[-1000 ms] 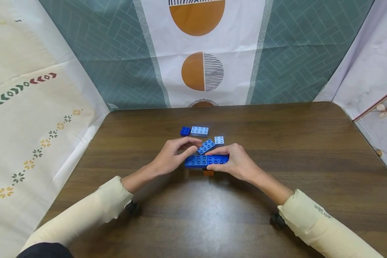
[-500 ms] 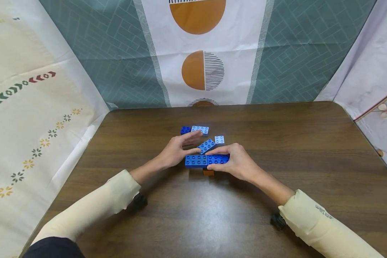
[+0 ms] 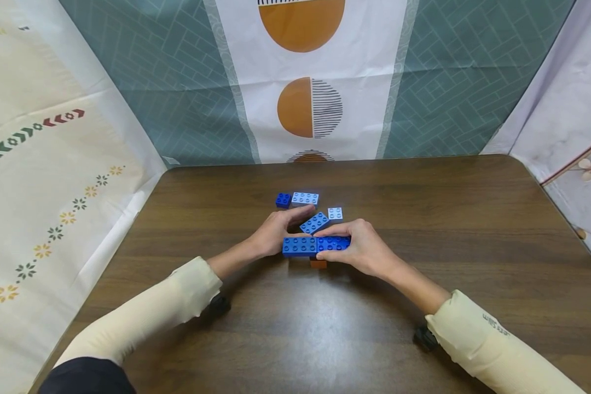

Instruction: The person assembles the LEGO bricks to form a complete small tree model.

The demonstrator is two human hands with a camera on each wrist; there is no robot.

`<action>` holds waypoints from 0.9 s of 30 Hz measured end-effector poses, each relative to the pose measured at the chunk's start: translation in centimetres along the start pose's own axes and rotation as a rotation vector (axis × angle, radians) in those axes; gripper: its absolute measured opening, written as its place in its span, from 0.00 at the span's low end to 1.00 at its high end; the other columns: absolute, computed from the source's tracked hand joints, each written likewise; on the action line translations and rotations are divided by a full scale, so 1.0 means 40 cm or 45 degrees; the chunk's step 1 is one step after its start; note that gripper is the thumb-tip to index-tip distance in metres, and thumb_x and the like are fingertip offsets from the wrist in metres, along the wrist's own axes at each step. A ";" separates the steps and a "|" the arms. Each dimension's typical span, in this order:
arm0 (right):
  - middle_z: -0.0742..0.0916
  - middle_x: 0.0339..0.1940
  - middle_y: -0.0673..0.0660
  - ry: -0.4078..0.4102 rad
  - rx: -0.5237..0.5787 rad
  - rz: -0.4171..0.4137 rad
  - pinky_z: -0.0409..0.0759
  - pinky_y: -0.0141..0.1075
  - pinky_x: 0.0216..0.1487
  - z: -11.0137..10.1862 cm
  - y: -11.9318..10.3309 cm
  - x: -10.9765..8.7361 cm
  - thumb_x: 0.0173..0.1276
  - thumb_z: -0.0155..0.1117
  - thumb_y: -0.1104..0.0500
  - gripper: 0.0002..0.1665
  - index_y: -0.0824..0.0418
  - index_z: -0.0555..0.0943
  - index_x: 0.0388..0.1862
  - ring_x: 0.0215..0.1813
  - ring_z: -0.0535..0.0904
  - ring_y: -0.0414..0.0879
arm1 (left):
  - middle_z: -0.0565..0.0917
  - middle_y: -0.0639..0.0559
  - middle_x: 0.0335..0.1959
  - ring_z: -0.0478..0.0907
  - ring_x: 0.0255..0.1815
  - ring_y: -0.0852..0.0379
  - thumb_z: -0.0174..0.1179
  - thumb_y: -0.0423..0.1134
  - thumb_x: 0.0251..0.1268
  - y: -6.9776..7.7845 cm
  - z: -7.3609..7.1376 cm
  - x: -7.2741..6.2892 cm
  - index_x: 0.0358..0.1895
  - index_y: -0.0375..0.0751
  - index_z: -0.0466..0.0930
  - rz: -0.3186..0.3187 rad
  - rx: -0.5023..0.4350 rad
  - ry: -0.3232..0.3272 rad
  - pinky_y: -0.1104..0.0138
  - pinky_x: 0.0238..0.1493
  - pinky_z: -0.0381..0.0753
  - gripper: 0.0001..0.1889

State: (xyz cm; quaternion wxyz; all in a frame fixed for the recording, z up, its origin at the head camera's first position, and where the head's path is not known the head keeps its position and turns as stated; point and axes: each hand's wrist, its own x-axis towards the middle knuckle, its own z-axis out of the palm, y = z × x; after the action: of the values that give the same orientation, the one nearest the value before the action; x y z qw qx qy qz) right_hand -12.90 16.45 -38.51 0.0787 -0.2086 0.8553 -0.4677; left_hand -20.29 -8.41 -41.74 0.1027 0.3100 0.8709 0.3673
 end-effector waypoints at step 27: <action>0.91 0.54 0.59 -0.015 0.026 -0.004 0.88 0.34 0.45 0.001 0.004 0.003 0.64 0.83 0.56 0.22 0.56 0.91 0.57 0.46 0.85 0.52 | 0.80 0.48 0.72 0.78 0.72 0.51 0.68 0.39 0.75 -0.003 -0.045 -0.023 0.73 0.43 0.79 -0.023 0.043 0.050 0.59 0.70 0.78 0.25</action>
State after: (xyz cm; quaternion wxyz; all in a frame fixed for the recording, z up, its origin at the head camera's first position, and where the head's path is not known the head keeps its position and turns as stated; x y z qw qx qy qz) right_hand -13.06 16.44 -38.64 0.0852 -0.2119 0.8496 -0.4754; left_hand -20.34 -10.07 -40.58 0.0836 0.2965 0.8816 0.3576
